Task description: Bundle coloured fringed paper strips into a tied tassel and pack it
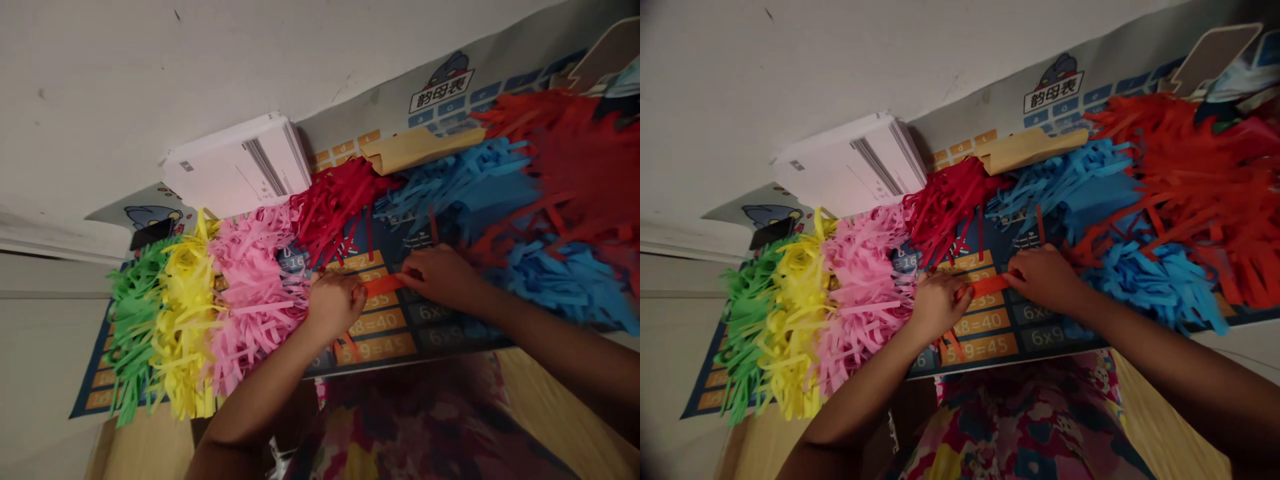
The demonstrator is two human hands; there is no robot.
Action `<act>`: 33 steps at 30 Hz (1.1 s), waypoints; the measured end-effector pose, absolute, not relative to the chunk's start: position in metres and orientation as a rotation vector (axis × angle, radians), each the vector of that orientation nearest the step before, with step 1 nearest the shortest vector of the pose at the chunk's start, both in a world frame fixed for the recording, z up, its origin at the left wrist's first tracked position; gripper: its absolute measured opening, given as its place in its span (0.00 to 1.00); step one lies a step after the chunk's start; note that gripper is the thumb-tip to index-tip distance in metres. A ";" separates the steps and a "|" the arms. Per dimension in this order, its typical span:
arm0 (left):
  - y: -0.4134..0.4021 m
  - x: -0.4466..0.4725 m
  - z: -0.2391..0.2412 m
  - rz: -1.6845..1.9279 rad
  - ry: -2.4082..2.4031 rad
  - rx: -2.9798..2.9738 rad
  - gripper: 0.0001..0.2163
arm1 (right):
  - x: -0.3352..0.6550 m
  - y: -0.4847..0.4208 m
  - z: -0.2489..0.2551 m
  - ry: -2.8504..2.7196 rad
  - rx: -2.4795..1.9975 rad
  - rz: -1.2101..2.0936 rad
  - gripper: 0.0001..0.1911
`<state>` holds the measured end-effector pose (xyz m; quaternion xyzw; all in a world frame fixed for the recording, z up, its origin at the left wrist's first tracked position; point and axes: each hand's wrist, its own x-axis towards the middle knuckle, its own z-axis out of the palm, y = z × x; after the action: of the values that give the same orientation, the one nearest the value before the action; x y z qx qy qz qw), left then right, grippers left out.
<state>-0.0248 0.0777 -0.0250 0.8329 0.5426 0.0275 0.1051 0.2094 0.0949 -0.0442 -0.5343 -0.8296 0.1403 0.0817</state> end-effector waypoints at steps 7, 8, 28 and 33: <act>0.075 -0.047 -0.020 0.193 1.610 2.471 0.08 | 0.193 0.074 -0.028 -2.717 -1.192 -0.070 0.10; 0.073 -0.053 -0.015 0.173 1.702 2.506 0.07 | 0.192 0.072 -0.029 -2.729 -1.173 -0.065 0.10; 0.062 -0.013 -0.024 0.010 1.160 3.147 0.09 | 0.202 0.069 -0.032 -2.633 -1.210 0.026 0.09; 0.066 -0.005 -0.026 0.056 1.124 3.163 0.11 | 0.200 0.068 -0.024 -2.651 -1.238 0.049 0.10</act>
<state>-0.0045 0.0656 -0.0261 0.9367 0.3329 0.0166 -0.1074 0.2000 0.0682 -0.0242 -0.4207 -0.9006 0.0166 0.1074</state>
